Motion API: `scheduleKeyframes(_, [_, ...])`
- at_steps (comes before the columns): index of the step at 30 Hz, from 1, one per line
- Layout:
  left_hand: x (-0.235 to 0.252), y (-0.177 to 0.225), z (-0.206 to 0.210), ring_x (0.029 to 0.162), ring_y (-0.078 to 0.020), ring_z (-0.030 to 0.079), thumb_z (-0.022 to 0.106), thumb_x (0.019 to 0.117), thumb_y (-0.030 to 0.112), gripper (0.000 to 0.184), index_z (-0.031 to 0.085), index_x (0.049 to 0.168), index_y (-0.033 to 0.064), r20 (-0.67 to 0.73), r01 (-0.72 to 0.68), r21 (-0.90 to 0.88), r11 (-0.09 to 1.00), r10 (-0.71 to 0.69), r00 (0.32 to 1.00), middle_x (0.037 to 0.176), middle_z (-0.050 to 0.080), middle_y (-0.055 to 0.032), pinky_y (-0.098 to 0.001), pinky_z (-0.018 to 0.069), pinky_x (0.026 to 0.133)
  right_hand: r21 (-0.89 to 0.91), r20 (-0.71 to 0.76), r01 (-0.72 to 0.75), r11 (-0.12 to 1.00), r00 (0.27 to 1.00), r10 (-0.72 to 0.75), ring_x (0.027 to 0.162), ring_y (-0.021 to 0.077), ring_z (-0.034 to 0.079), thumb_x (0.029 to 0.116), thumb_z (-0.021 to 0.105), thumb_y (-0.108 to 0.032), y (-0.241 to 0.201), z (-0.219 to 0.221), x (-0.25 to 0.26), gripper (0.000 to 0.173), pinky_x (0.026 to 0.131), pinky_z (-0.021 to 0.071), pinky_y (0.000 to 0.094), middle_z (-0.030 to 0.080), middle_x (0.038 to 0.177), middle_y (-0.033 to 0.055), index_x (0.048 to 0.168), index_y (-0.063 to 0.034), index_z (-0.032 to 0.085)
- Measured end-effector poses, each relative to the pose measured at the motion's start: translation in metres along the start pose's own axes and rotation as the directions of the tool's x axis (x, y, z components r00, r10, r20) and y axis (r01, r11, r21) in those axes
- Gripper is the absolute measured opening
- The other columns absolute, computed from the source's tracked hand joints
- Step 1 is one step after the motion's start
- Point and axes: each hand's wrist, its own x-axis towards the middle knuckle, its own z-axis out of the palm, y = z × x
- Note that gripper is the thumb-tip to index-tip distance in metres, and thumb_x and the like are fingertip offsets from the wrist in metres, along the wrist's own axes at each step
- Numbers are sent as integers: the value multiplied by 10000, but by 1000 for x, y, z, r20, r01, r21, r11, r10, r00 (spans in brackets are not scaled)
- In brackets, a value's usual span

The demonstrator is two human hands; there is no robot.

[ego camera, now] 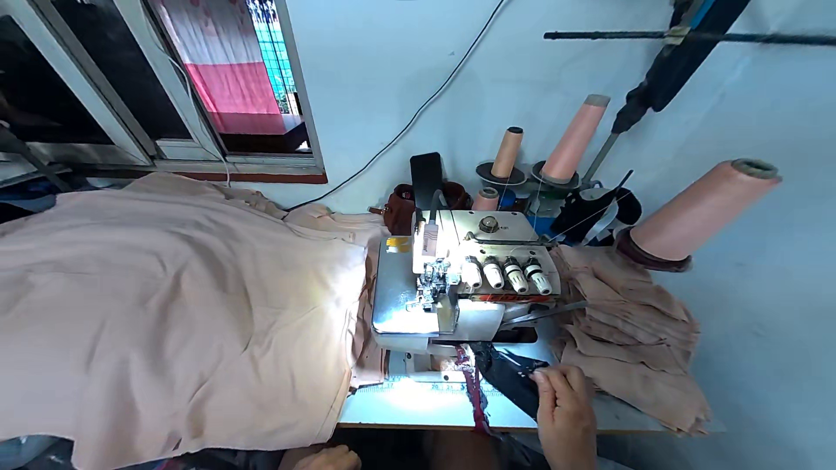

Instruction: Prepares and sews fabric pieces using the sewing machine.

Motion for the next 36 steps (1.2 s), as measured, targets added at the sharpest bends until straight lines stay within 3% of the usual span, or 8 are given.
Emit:
scheduleKeyframes(4, [32, 31, -3, 1009, -305, 682, 618, 1005, 215, 234, 730, 1141, 62, -422, -256, 16, 967, 238, 874, 1077, 693, -160, -451, 573, 884, 185, 290, 110, 976, 943, -162, 1002, 423, 659, 984, 588, -121, -68, 25, -13, 216, 899, 521, 593, 698, 969, 201, 920, 2, 755])
scheduleKeyframes(7, [70, 50, -8, 1085, -322, 669, 632, 958, 328, 452, 651, 1362, 125, -538, -158, 288, 945, 296, 789, 1096, 699, -117, -510, 525, 983, 195, 301, 216, 957, 915, -268, 939, 327, 688, 990, 571, -174, -101, 53, -30, 232, 874, 532, 544, 690, 870, 106, 863, -66, 733])
scheduleKeyframes(9, [87, 51, -7, 927, -331, 677, 617, 952, 343, 368, 730, 1227, 127, -579, -72, 359, 930, 283, 765, 948, 685, -114, -525, 537, 875, 172, 287, 231, 958, 918, -273, 884, 284, 678, 979, 567, -180, -106, 61, -33, 247, 842, 547, 471, 659, 811, 73, 803, -79, 706])
scheduleKeyframes(16, [94, 41, -10, 1005, -347, 622, 679, 906, 363, 178, 754, 862, 207, -604, -7, 300, 954, 196, 773, 973, 638, -115, -586, 446, 937, 223, 282, 123, 967, 941, -185, 981, 329, 678, 1003, 570, -215, -83, 50, -27, 239, 890, 539, 517, 715, 969, 109, 993, -68, 758])
scheduleKeyframes(20, [99, 18, -10, 994, -287, 600, 640, 936, 414, 263, 764, 857, 196, -651, -34, 131, 991, 112, 751, 934, 630, -64, -499, 456, 940, -42, 252, 8, 999, 968, 3, 1049, 485, 607, 891, 737, -125, -61, 43, -1, 282, 889, 492, 643, 669, 1069, 232, 1161, -53, 769])
scheduleKeyframes(26, [100, 11, -1, 1038, -274, 605, 585, 987, 411, 299, 744, 881, 181, -643, -83, 102, 991, 129, 755, 985, 664, -52, -529, 394, 1030, -18, 150, 4, 1000, 989, -1, 943, 382, 638, 932, 685, -140, -50, 67, 21, 149, 836, 475, 584, 667, 885, 138, 843, -44, 758])
scheduleKeyframes(33, [100, 4, 0, 1089, -222, 598, 548, 1022, 396, 316, 740, 906, 174, -652, -158, 27, 987, 137, 745, 1045, 686, -17, -479, 380, 1066, -171, 406, -2, 985, 911, 72, 1093, 358, 610, 965, 661, -202, -84, 73, 14, 196, 962, 421, 585, 687, 1065, 135, 1061, -115, 808])
scheduleKeyframes(36, [100, 4, 0, 1070, -208, 599, 539, 1027, 402, 327, 733, 897, 173, -662, -169, 32, 985, 148, 735, 1027, 684, -11, -456, 384, 1054, -125, 277, -46, 991, 958, 80, 1059, 437, 616, 907, 724, -140, -75, 68, 16, 139, 886, 450, 648, 672, 1043, 192, 1010, -79, 794])
